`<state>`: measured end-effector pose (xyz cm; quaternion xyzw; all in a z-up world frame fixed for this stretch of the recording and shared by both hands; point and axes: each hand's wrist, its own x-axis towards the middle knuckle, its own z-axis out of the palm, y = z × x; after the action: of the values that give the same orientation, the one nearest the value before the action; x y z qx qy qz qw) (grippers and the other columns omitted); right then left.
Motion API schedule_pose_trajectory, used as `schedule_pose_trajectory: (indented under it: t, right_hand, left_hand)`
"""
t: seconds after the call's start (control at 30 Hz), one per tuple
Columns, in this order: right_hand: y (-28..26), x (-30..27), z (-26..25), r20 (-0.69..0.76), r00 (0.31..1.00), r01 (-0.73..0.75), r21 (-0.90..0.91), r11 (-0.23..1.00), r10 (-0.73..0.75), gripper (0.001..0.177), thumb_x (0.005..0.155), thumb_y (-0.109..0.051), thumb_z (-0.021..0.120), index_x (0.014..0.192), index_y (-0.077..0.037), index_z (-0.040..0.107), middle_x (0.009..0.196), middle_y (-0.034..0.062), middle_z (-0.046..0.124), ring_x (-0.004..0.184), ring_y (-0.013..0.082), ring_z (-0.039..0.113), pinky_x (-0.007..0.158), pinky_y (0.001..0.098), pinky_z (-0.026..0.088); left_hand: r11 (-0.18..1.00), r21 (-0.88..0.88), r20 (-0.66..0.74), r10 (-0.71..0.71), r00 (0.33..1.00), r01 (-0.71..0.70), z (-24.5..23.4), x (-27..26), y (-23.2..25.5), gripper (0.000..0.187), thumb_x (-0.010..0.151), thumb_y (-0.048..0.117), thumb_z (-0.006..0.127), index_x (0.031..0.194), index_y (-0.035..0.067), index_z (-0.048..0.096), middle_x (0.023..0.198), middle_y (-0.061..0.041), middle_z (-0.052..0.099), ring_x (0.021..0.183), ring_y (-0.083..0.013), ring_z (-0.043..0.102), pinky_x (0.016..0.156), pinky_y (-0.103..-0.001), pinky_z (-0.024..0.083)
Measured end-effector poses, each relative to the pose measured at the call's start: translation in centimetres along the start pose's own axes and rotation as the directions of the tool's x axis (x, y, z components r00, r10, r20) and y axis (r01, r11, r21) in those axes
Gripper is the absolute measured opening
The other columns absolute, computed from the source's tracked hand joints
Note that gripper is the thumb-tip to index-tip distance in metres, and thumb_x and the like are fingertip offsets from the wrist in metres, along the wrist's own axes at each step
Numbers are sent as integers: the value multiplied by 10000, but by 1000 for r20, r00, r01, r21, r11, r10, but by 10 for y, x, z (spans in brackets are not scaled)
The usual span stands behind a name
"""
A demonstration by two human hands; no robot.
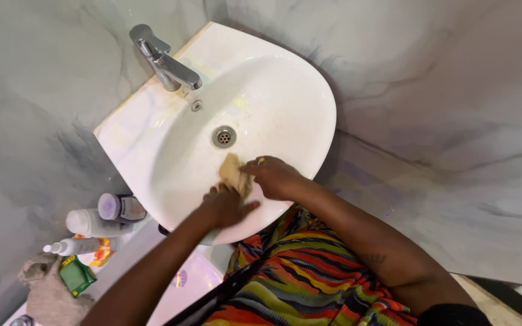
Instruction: The person wipes the surfaces and the faucet of a bathroom sink with a cloth.
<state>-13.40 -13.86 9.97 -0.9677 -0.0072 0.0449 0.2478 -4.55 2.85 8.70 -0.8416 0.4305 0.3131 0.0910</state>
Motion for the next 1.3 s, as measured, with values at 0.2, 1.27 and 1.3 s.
schedule_pose_trajectory:
  t: [0.2,1.27,1.3]
  right_hand:
    - [-35,-8,-1,259,966,-23,-7,1000,24,577,852,-4,613,1392,-209,605,1297,69,686,1274,270,586,1188,443,350]
    - [25,-74,-39,-73,928,-372,-208,905,364,273,815,-215,730,1078,-143,743,961,84,734,978,252,664,893,421,445]
    - [25,-76,-41,-23,927,-368,-231,901,373,256,809,-207,730,1057,-149,751,973,82,730,996,255,663,905,426,443]
  left_hand:
    - [977,101,-218,207,954,-189,19,-91,1,917,943,736,443,1216,-119,631,1314,-404,549,1267,-566,495,1012,-589,449]
    - [955,-72,-223,266,938,-288,6,26,93,1201,847,766,595,1583,-71,147,1620,-396,89,1504,-584,55,1185,-643,208]
    - [952,-15,-241,292,926,-304,10,19,94,1210,849,760,604,1577,-85,134,1619,-400,76,1496,-592,57,1178,-647,211]
